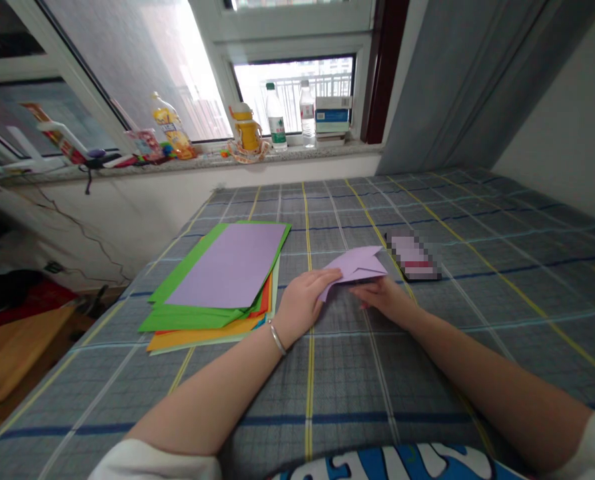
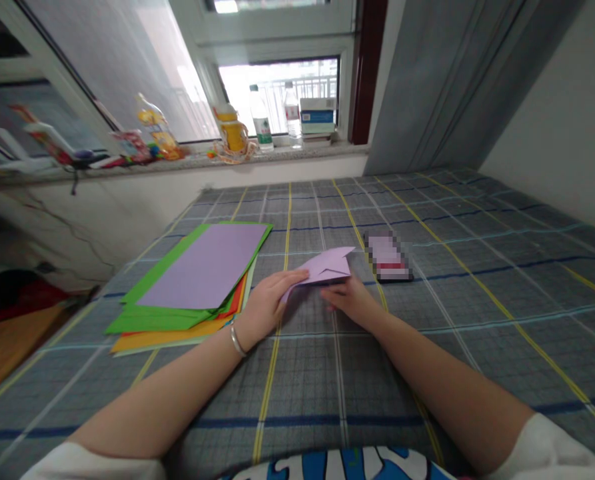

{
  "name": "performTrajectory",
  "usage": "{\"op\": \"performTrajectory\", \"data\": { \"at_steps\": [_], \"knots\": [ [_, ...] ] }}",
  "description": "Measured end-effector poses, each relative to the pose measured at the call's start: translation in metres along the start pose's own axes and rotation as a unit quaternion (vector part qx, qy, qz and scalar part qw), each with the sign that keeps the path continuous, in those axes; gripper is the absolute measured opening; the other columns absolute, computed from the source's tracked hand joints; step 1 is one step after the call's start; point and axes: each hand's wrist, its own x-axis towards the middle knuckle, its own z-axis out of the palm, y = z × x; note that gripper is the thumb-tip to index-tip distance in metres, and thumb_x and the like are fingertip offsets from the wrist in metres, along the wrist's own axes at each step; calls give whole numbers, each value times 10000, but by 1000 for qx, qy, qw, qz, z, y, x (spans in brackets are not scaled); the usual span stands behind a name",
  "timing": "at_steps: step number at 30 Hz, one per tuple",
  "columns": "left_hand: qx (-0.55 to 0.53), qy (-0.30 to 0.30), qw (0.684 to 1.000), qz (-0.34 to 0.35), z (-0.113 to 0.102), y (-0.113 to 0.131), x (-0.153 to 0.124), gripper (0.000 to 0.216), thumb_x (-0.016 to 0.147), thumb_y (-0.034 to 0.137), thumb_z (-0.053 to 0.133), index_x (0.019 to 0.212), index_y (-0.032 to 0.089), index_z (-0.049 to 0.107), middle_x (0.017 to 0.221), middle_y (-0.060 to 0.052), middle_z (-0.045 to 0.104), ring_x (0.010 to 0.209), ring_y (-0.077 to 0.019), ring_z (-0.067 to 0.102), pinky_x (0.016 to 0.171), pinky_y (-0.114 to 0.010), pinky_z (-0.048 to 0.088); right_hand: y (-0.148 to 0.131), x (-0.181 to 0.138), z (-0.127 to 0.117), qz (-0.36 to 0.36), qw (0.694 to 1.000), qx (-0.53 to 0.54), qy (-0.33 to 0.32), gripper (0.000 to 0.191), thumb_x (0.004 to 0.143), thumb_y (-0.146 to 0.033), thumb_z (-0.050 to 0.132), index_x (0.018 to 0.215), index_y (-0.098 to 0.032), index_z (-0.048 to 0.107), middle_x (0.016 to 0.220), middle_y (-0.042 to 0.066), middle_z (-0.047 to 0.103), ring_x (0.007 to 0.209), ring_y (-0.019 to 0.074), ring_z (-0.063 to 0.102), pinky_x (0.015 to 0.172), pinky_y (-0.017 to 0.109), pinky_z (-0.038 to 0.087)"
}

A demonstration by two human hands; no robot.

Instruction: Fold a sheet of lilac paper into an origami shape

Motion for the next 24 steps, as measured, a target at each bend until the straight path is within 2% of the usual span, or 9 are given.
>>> {"op": "performTrajectory", "data": {
  "at_steps": [3,6,8,10,14,17,20,22,24],
  "knots": [
    [-85,59,991,-82,-3,-10,0,326,967,206,353,1181,198,600,1175,-48,671,1091,-169,611,982,-329,467,2,4,-11,-53,993,-44,94,857,723,-410,709,1449,-292,269,1450,155,417,1094,286,608,653,374,599],
    [-149,104,971,-152,-2,-17,2,310,972,295,363,1105,171,614,1043,-51,695,975,-169,632,896,-298,494,2,6,-19,-103,979,-76,157,914,718,-452,703,1475,-279,221,1515,183,309,1234,323,512,807,449,562],
    [-183,114,958,-187,-1,-19,3,318,963,341,381,1085,158,612,1007,-54,693,942,-172,627,872,-291,494,2,7,-24,-125,972,-89,178,880,735,-466,681,1470,-267,238,1510,188,316,1286,325,460,892,488,516],
    [-215,113,946,-216,0,-21,5,331,956,372,389,1063,155,615,1003,-55,690,941,-174,623,875,-287,488,3,9,-28,-137,967,-105,189,808,750,-468,666,1438,-253,302,1450,182,406,1273,310,471,964,514,461],
    [-256,121,923,-260,2,-23,6,327,947,382,400,1046,159,618,1028,-53,687,967,-171,619,897,-281,480,0,10,-32,-118,974,-87,173,652,763,-485,645,1313,-217,419,1198,136,610,1068,259,606,991,492,442],
    [-262,124,918,-270,2,-25,6,328,938,373,421,1079,151,617,1069,-61,686,1004,-179,618,931,-298,473,-6,7,-30,-78,988,-12,133,547,762,-500,640,1211,-251,452,1082,82,668,993,241,644,935,447,491],
    [-263,114,919,-272,-1,-25,6,337,920,359,463,1117,134,619,1111,-77,679,1022,-190,617,948,-311,467,-11,5,-28,-55,993,17,104,417,761,-496,641,1090,-271,517,1045,57,691,987,250,651,883,420,516],
    [-241,106,920,-292,-3,-24,7,339,894,338,506,1144,139,618,1071,-66,684,945,-183,628,873,-294,492,-11,5,-29,-39,994,9,99,359,759,-482,641,1030,-265,549,986,52,705,926,255,663,831,410,528],
    [-192,82,923,-324,-6,-23,7,351,861,313,544,1169,160,618,949,-34,686,781,-162,614,722,-265,498,-11,5,-32,-19,995,-5,95,322,750,-464,640,986,-257,566,897,43,708,835,251,669,767,393,532]
  ]
}}
